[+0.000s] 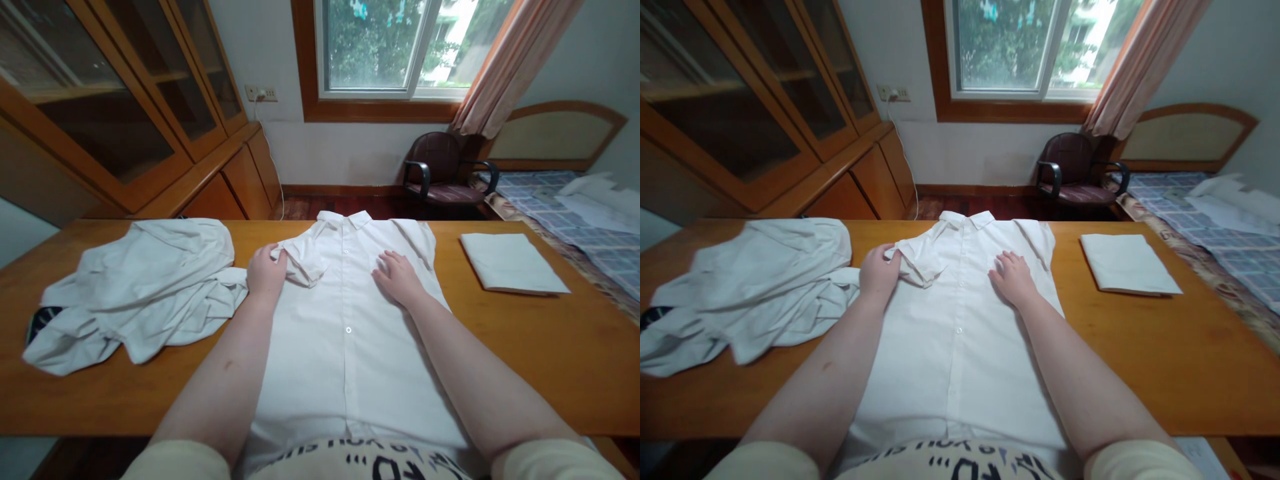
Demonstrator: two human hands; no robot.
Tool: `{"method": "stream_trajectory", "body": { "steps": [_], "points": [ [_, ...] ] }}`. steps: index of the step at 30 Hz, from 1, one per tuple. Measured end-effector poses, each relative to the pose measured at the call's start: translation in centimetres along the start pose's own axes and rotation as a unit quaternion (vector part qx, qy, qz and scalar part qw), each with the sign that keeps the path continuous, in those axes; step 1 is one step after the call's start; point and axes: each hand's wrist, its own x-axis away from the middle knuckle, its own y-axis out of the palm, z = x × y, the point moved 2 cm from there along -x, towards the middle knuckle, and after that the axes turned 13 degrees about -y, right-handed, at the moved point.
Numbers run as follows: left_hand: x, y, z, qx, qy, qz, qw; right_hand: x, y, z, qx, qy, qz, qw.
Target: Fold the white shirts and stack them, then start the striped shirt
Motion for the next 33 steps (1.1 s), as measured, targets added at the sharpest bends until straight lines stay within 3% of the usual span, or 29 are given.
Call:
{"method": "stream_trajectory", "body": {
  "steps": [5, 12, 18, 26, 29, 33],
  "points": [
    [1.7, 0.2, 1.7, 0.113, 0.066, 0.011, 0.991, 0.6, -0.8, -0.9, -0.154, -0.071, 0.024, 0.985],
    [3.5, 0.9, 2.9, 0.204, 0.071, -0.145, 0.966, 0.6, -0.7, -1.7, -0.312, -0.09, -0.027, 0.945],
    [3.8, 1.2, 2.9, 0.229, 0.113, -0.313, 0.915, 0.2, 0.0, -1.8, -0.2, -0.189, -0.11, 0.955],
    [4.4, 1.2, 3.3, 0.24, 0.133, -0.42, 0.865, -0.4, 0.5, -2.0, -0.182, -0.162, -0.152, 0.958],
    [4.5, 1.1, 3.4, 0.237, 0.14, -0.419, 0.865, -0.4, 0.7, -1.5, -0.266, -0.13, -0.095, 0.95],
    [4.3, 1.1, 3.1, 0.213, 0.124, -0.382, 0.89, -0.5, 0.7, 0.3, -0.405, -0.02, 0.153, 0.901]
  ]
}}
